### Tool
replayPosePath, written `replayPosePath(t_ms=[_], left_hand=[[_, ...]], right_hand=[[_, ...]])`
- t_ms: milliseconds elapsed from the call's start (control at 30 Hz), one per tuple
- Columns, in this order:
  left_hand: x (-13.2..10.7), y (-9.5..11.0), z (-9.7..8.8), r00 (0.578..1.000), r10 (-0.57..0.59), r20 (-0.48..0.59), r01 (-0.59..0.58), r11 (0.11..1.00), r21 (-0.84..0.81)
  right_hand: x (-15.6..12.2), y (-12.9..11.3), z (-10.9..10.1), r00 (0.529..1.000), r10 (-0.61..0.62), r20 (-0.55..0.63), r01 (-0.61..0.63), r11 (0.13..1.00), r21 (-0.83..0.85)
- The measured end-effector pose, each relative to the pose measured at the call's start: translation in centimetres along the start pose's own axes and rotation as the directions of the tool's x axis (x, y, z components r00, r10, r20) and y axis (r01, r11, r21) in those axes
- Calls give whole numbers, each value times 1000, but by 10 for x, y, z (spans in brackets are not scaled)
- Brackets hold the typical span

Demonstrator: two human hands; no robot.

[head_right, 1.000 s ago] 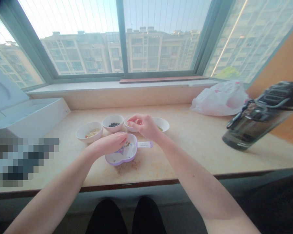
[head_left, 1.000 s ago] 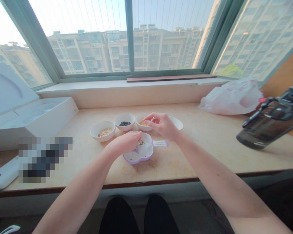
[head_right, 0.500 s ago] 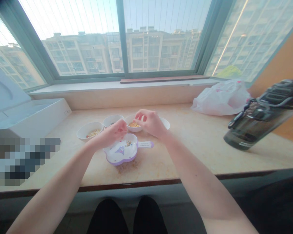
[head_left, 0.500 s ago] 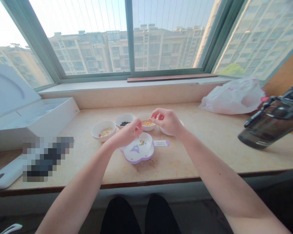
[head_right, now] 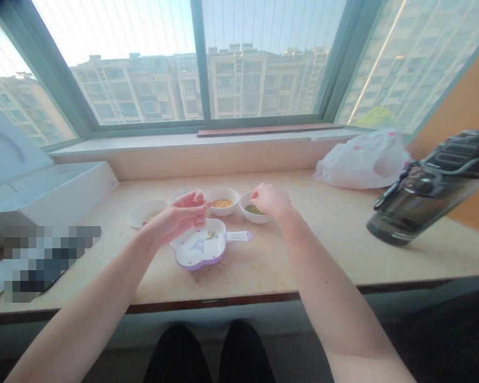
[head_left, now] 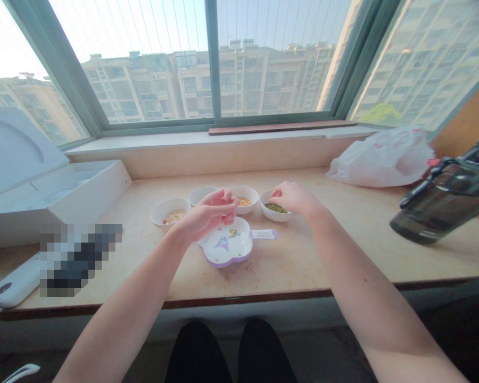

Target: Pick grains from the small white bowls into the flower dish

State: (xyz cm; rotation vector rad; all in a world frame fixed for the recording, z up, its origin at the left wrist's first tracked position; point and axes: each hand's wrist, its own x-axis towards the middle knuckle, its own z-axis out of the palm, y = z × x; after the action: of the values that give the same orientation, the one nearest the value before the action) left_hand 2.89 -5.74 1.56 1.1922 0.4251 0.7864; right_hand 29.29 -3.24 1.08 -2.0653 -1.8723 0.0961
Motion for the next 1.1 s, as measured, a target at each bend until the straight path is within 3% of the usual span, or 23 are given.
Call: replayPosePath(t_ms=[100,200,267,333,500,633,867,1100], left_hand=[[2,-1,0,1000,2,-8,-2,1000,-14],[4,-2,-1,999,11,-38,-12,999,-31],[6,-4,-2,997,26,-68,-29,999,-35],[7,-5,-4,995,35,-92,-39,999,-34],[9,-7,-5,994,34,-103,-37,999,-25],[9,-9,-6,995,14,-97,-17,999,-32],[11,-13,-7,974,-18,-224,25,999,27],[13,-15,-8,963,24,-267,19,988,154]], right_hand=[[-5,-13,0,972,-176,-154,213,941,264],[-17,-31,1,911,-364,-196,404,685,607],[-27,-41,3,876,-450,-175,423,542,726],[-34,-49,6,857,-493,-149,411,480,775],[-38,-55,13,881,-463,-97,342,481,807],[-35,-55,19,887,-439,-143,372,496,785],[-27,-52,32,803,-502,-320,575,514,636],[-26,-51,36,784,-531,-323,612,567,551]])
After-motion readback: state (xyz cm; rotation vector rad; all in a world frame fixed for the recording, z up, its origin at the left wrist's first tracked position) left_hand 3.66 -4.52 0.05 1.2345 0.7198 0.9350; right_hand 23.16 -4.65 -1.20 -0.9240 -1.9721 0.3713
